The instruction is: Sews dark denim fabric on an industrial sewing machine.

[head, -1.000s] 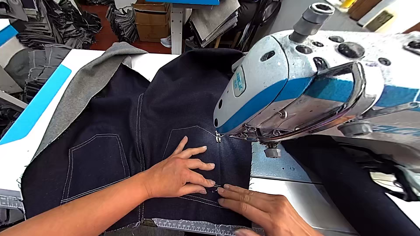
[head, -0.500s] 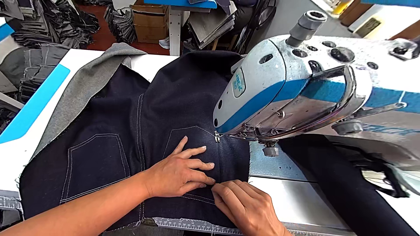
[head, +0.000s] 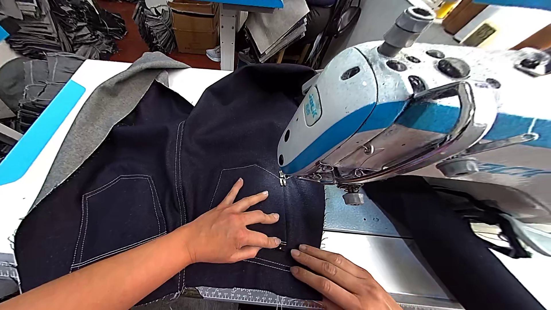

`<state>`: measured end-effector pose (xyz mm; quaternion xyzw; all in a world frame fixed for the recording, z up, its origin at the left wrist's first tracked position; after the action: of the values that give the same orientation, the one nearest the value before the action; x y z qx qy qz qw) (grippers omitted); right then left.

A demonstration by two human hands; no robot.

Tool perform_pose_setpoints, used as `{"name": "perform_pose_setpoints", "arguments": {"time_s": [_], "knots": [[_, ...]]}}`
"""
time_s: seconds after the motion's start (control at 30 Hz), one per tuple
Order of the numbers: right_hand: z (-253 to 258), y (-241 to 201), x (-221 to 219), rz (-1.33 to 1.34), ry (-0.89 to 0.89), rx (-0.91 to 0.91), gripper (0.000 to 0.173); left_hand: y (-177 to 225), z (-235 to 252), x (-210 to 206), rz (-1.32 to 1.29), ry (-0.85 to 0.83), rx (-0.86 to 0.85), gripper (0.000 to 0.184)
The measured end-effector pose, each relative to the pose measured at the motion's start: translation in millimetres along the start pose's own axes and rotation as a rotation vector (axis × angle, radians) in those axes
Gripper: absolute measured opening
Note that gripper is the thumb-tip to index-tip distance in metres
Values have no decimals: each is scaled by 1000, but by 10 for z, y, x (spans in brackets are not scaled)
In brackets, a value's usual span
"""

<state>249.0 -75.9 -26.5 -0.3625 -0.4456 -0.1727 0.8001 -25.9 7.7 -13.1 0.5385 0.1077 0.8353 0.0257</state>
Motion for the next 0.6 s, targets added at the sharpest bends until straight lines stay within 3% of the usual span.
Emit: {"name": "perform_pose_setpoints", "arguments": {"time_s": [0.17, 0.6], "knots": [[150, -48, -44, -33, 146, 43, 23, -4, -3, -1, 0, 6, 2, 32], [164, -15, -32, -18, 35, 41, 20, 34, -12, -14, -27, -39, 39, 33]]}}
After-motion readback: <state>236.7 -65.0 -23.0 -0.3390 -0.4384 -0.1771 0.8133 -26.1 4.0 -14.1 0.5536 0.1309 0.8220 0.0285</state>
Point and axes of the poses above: each hand's wrist, its own z-axis towards the middle knuckle, its own x-axis out of the back of the hand, y = z × x, the point moved 2 cm from there along z, towards the middle knuckle, and after that the axes turned 14 degrees about -x, right-handed, at the moved point
